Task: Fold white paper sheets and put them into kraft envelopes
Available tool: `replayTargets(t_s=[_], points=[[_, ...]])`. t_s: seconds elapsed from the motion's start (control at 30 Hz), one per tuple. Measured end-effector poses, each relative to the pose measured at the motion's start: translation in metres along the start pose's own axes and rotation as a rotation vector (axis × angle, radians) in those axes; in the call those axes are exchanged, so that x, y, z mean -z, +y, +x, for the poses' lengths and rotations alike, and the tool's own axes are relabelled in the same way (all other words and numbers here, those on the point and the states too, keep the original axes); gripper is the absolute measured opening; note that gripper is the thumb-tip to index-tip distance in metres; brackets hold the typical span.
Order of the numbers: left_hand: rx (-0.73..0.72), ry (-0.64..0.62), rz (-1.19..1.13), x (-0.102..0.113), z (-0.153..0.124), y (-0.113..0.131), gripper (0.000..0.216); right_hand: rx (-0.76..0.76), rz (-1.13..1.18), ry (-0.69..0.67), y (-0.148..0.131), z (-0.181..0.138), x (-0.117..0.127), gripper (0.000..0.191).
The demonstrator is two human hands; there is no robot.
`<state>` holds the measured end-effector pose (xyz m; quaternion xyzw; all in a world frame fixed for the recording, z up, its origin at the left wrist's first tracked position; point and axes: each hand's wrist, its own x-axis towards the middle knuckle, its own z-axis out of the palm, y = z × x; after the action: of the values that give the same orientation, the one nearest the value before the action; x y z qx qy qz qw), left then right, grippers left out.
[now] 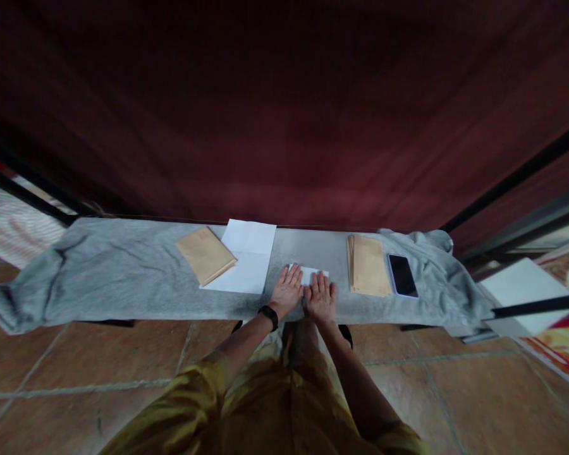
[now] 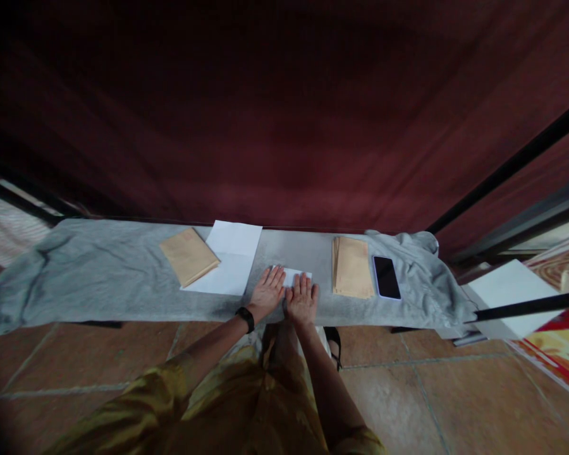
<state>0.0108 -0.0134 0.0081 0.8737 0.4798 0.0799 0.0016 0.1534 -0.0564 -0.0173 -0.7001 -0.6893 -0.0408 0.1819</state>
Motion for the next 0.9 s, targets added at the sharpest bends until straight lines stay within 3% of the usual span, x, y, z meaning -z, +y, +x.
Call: replayTargets(t_s=[0.33, 0.53, 0.67, 0.9], points=[[0.014, 0.007, -0.078, 0.001, -0.009, -0.004, 0.051, -0.009, 0.010, 0.005, -0.001, 0.001, 0.003, 0.055], [0.077, 0.019, -0.074, -0.003, -0.004, 0.010, 0.053, -0.012, 0.015, -0.028, -0.001, 0.001, 0.005, 0.055], [0.039, 0.010, -0.083, -0.006, 0.002, 0.017, 0.052, -0.007, 0.005, -0.058, 0.000, 0.002, 0.006, 0.054], [0.098, 0.023, -0.099, -0.006, 0.004, 0.009, 0.054, -0.005, 0.025, -0.020, 0.000, 0.002, 0.005, 0.053]])
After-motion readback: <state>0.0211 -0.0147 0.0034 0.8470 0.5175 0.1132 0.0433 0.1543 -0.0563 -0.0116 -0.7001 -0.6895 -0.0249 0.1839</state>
